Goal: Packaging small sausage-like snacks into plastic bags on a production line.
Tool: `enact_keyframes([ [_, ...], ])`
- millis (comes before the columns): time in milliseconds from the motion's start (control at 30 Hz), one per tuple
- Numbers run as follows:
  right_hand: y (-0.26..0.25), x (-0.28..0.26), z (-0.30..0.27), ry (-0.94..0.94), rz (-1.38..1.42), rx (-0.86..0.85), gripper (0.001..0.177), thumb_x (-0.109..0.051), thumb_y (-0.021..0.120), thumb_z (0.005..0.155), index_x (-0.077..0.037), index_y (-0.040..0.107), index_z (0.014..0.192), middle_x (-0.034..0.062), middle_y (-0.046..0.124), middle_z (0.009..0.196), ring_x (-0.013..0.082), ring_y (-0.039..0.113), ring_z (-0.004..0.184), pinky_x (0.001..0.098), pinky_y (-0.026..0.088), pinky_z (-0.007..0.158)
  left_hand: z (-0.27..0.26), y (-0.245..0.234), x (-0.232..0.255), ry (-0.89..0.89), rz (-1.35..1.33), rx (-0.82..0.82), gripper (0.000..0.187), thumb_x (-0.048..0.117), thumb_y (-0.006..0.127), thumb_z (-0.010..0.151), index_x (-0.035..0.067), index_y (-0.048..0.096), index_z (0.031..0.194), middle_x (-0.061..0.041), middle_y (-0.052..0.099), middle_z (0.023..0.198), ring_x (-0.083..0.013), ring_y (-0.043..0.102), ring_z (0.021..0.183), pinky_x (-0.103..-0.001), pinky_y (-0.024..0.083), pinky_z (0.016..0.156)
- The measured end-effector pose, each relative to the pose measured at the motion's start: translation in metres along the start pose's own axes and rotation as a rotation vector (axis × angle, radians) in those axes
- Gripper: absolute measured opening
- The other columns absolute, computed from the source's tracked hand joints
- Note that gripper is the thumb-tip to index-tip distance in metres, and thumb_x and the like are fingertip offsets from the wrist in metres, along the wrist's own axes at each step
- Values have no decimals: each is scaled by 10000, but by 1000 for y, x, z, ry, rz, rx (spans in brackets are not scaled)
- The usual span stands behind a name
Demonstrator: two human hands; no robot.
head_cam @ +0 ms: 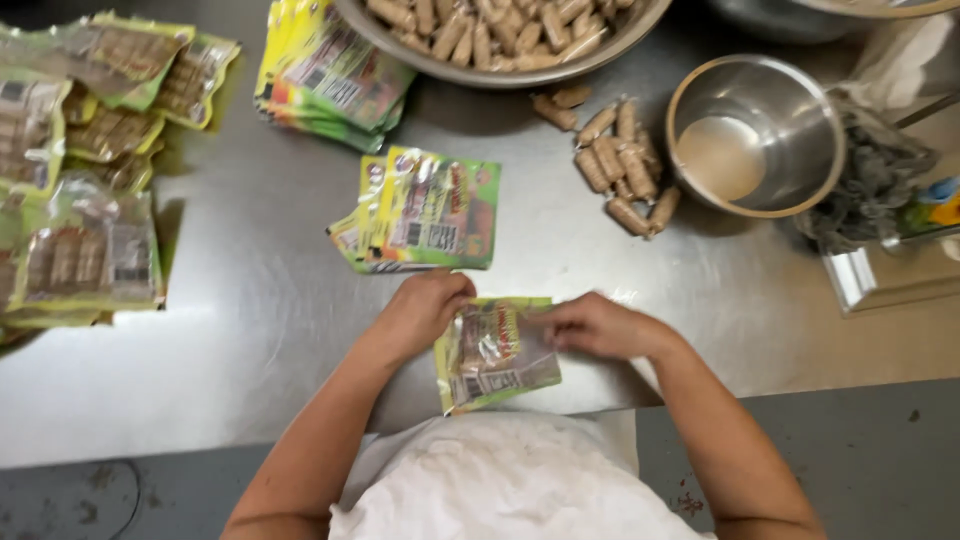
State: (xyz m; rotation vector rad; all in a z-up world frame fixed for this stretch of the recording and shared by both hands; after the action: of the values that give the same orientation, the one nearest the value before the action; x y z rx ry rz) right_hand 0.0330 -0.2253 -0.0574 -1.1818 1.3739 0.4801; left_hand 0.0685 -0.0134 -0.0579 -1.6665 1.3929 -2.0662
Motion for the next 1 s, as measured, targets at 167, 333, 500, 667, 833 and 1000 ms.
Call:
enact_keyframes([
  [167, -149, 104, -91, 620, -828, 1090, 405, -480, 880, 836, -245, 735, 1133, 31, 633, 1198, 321, 647, 1173, 435, 546, 947, -7, -5, 1, -68, -18, -13, 117, 218, 649, 983, 185, 715, 1074, -113, 714, 866, -388, 736, 907, -498, 581, 807],
  [333, -138, 116, -83, 543, -783, 1152, 407, -395, 920, 765, -158, 742, 1045, 143, 675, 1150, 376, 681, 1096, 437, 534, 938, -8, -6, 3, -76, -51, 27, 137, 191, 666, 959, 162, 721, 1082, -141, 728, 887, -406, 735, 931, -503, 583, 828],
  [500, -77, 89, -99, 393, -579, 1117, 401, -231, 979, 665, -178, 696, 943, 47, 679, 1000, 275, 698, 1003, 350, 586, 853, -12, -11, -9, -160, -63, 31, 142, 177, 664, 956, 153, 733, 1077, -161, 746, 904, -413, 736, 947, -514, 583, 833],
  [667, -37, -22, -87, 164, -295, 827, 290, -105, 903, 683, -121, 659, 838, 114, 771, 965, 336, 755, 891, 407, 623, 731, -5, -17, 9, -67, 12, 24, 222, 247, 667, 958, 165, 722, 1157, -144, 750, 961, -430, 722, 973, -545, 567, 844],
  [833, -7, -21, -40, -127, -304, 790, 292, -219, 890, 760, -123, 622, 825, 136, 781, 1053, 359, 735, 969, 438, 601, 782, 2, 3, 6, -80, 12, 5, 227, 325, 674, 970, 185, 729, 1140, -118, 755, 955, -403, 733, 967, -533, 578, 829],
  [1000, 6, -26, -16, -294, -350, 878, 441, -473, 791, 908, -107, 581, 779, 136, 726, 951, 368, 727, 1027, 431, 603, 834, 6, 12, 0, -107, 117, -43, 226, 341, 661, 971, 182, 737, 1111, -116, 764, 958, -394, 742, 960, -541, 584, 819],
])
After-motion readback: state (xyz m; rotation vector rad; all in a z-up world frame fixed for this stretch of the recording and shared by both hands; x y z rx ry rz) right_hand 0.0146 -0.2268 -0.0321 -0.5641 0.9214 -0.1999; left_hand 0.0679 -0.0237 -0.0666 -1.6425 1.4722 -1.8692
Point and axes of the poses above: each hand's wrist, its own z-axis towards the middle knuckle, its own y-axis out of the palm, x = y × z, the point moved 8 cm from there along z, towards the middle knuckle
